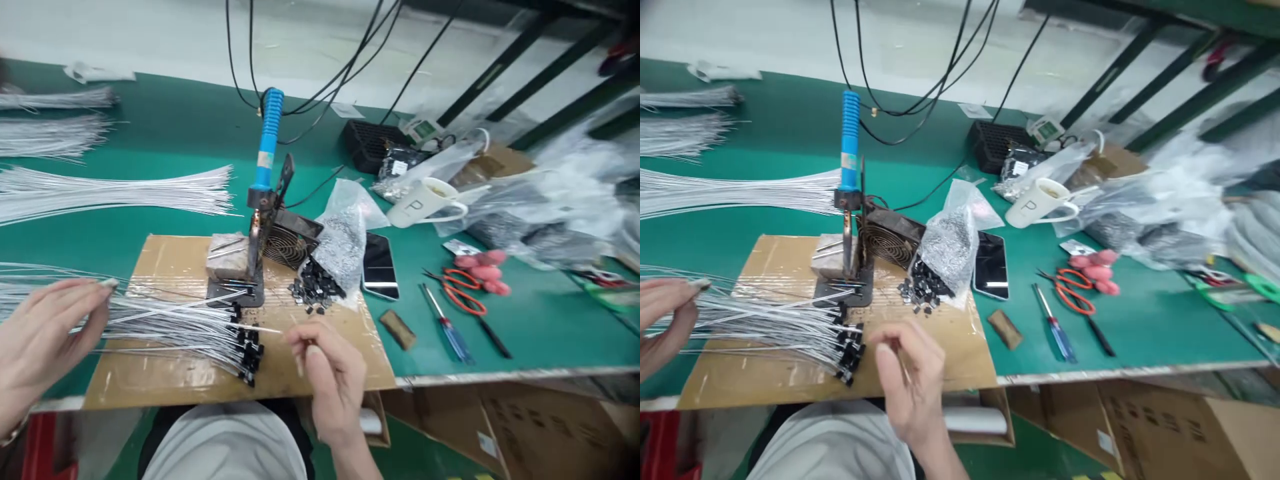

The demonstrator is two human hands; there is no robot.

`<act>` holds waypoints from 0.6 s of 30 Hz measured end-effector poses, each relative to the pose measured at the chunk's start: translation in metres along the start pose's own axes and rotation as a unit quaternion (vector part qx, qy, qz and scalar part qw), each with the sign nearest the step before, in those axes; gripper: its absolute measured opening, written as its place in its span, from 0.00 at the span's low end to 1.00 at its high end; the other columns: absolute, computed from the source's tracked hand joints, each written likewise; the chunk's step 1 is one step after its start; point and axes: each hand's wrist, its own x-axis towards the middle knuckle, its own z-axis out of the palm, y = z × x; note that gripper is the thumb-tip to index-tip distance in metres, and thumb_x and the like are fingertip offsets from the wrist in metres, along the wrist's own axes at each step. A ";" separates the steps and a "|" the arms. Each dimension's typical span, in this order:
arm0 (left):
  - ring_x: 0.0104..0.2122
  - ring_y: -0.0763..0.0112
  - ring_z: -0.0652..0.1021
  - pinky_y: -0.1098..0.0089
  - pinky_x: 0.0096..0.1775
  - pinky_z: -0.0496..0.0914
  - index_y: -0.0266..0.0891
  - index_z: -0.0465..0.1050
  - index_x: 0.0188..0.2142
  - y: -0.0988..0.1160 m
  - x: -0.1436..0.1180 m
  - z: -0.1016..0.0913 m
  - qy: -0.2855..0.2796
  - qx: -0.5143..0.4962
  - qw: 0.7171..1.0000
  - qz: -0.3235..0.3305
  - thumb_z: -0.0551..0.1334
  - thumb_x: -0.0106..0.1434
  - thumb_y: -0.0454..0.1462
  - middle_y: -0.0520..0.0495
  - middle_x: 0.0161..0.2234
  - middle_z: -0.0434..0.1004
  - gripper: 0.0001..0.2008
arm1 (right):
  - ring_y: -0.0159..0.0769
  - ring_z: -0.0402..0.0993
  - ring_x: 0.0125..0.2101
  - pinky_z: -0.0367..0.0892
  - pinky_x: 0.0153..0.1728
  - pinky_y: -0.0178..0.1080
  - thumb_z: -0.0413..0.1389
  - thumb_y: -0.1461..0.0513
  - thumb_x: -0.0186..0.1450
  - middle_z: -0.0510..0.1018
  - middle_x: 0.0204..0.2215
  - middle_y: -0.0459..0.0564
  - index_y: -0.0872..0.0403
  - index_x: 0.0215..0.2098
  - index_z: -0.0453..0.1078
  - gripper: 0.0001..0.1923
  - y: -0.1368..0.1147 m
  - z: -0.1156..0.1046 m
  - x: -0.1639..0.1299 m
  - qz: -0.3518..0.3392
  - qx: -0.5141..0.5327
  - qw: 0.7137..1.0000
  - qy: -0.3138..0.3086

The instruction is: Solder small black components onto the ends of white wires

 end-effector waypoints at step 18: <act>0.35 0.63 0.87 0.60 0.49 0.81 0.44 0.77 0.42 0.045 0.000 0.027 -0.053 -0.036 0.994 0.087 0.71 0.61 0.24 0.49 0.36 0.90 0.16 | 0.27 0.65 0.22 0.61 0.24 0.31 0.66 0.61 0.67 0.71 0.21 0.41 0.53 0.23 0.69 0.16 0.002 0.028 -0.006 0.071 0.032 0.997 -0.008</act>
